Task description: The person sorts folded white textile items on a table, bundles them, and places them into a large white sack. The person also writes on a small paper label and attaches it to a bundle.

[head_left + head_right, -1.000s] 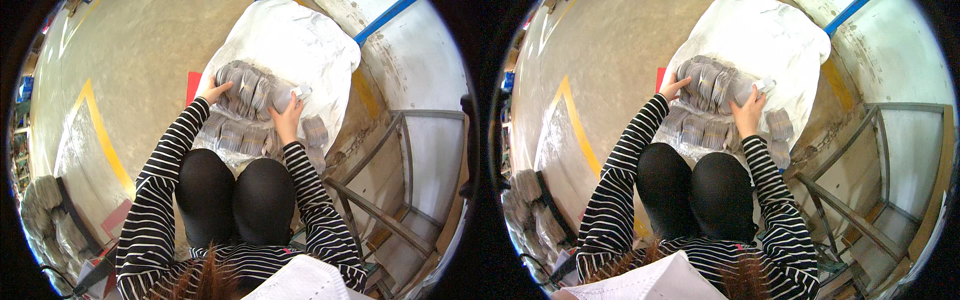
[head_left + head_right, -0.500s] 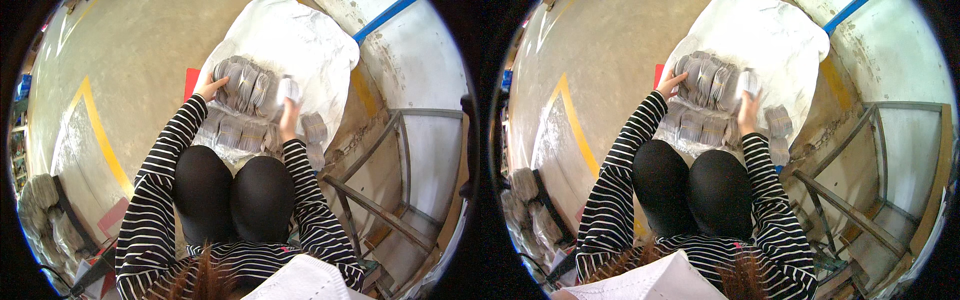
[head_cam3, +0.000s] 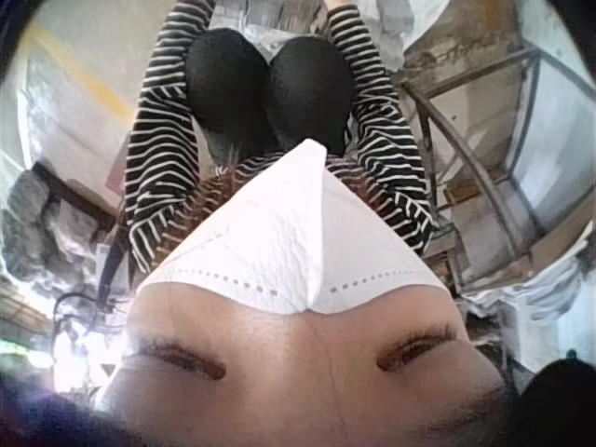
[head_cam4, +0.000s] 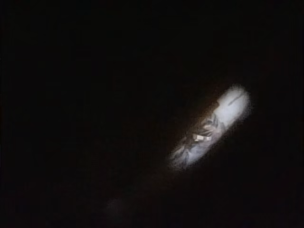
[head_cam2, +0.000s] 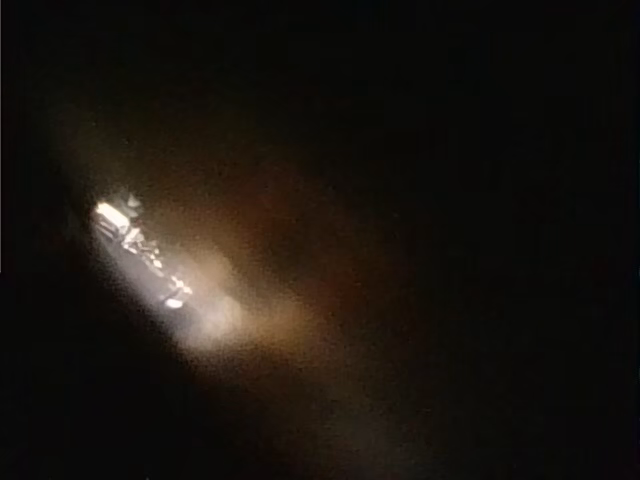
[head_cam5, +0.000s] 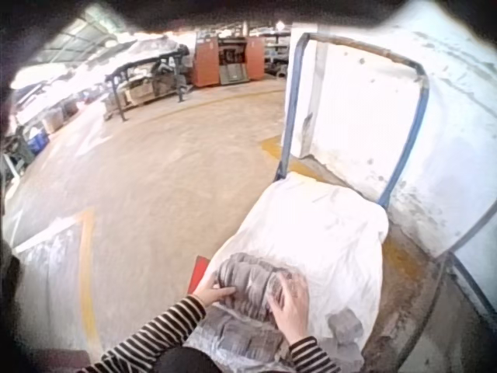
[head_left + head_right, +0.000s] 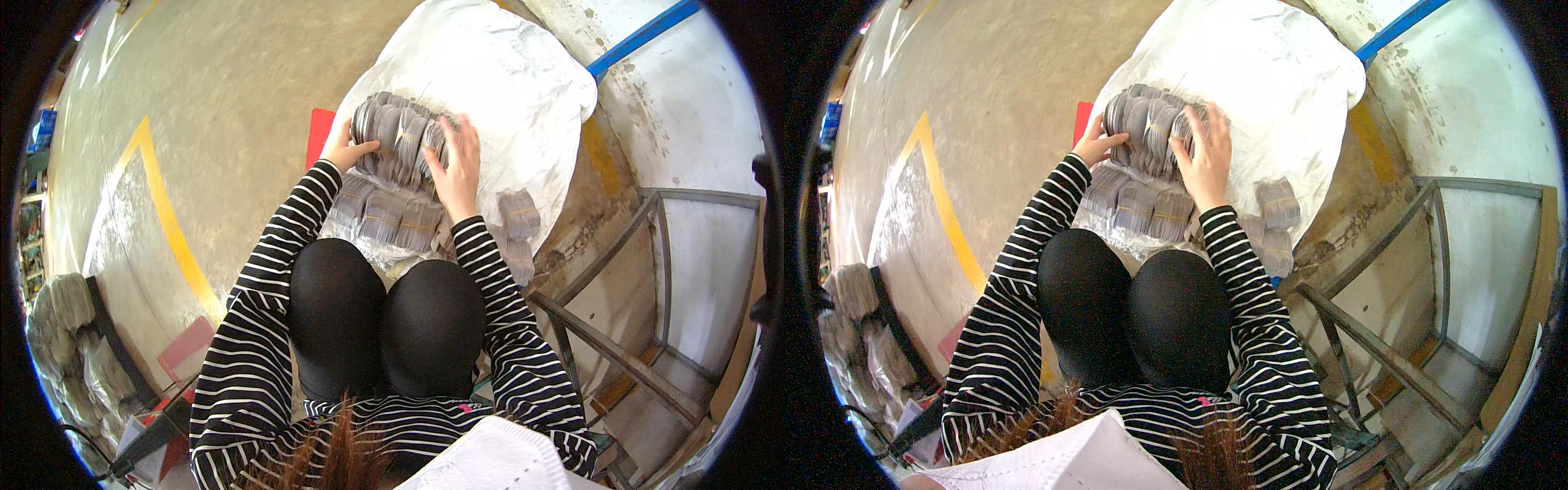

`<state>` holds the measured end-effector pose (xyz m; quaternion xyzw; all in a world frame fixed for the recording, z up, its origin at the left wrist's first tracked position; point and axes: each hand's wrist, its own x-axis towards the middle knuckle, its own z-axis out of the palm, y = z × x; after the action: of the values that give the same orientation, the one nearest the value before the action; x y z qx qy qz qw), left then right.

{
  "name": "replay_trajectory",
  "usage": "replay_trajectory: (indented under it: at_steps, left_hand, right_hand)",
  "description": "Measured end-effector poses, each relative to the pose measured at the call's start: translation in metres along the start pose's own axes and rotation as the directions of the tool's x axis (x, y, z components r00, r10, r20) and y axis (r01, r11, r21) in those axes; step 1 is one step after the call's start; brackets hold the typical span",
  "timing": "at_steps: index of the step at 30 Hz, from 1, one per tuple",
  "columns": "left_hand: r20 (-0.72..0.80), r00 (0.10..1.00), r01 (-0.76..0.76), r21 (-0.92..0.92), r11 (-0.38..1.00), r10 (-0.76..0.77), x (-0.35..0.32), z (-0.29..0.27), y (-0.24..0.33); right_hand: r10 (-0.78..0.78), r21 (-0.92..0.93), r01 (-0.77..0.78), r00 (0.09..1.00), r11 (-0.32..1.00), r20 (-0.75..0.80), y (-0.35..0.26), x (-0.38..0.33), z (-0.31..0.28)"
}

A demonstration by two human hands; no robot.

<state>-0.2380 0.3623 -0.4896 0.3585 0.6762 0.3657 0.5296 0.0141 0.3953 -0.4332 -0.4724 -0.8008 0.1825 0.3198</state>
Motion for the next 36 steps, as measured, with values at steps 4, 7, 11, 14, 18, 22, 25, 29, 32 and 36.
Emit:
replay_trajectory:
  at_steps: [4, 7, 11, 14, 18, 22, 25, 29, 32, 36]
  left_hand:
    - [-0.031, 0.999, 0.016, 0.008, 1.0, -0.016, 0.0, -0.006, -0.007]
    - [-0.023, 0.997, 0.072, -0.051, 0.996, -0.074, -0.013, 0.002, 0.016]
    - [0.012, 0.994, 0.11, -0.074, 0.991, -0.109, -0.017, -0.006, 0.016]
    - [0.033, 0.981, 0.196, -0.176, 0.965, -0.193, -0.017, -0.005, 0.019]
    - [0.108, 0.985, 0.14, -0.066, 0.988, -0.133, -0.009, -0.009, 0.001]
    - [0.061, 0.958, -0.278, -0.024, 0.96, 0.279, 0.008, -0.005, -0.024]
    - [0.201, 0.977, 0.134, -0.339, 0.931, -0.068, 0.001, -0.001, -0.014]
    - [0.184, 0.946, 0.314, -0.337, 0.888, -0.265, 0.004, 0.011, -0.004]
    - [0.024, 0.997, 0.069, 0.112, 0.991, -0.072, 0.007, -0.015, -0.021]
    - [-0.148, 0.989, 0.06, 0.534, 0.844, 0.024, -0.005, -0.017, 0.005]
  right_hand:
    - [-0.029, -0.044, 0.032, 0.997, 0.999, 0.077, -0.006, 0.009, 0.011]
    - [-0.002, -0.206, 0.018, 0.997, 0.978, 0.076, -0.018, 0.017, 0.002]
    - [-0.247, -0.015, 0.248, 0.968, 0.969, 0.03, -0.049, 0.038, 0.004]
    - [-0.38, -0.051, 0.402, 0.894, 0.914, 0.238, -0.043, 0.04, 0.019]
    - [-0.367, -0.075, 0.412, 0.87, 0.908, 0.328, -0.04, 0.039, 0.028]
    - [-0.336, -0.056, 0.368, 0.892, 0.928, 0.301, -0.06, 0.052, 0.024]
    - [-0.507, -0.019, 0.516, 0.847, 0.856, 0.159, -0.09, 0.064, 0.016]
    - [-0.435, -0.133, 0.511, 0.819, 0.849, 0.374, -0.051, 0.054, 0.058]
    - [-0.463, -0.133, 0.525, 0.824, 0.841, 0.327, -0.067, 0.055, 0.068]
    - [-0.446, -0.137, 0.532, 0.803, 0.836, 0.395, -0.065, 0.056, 0.048]
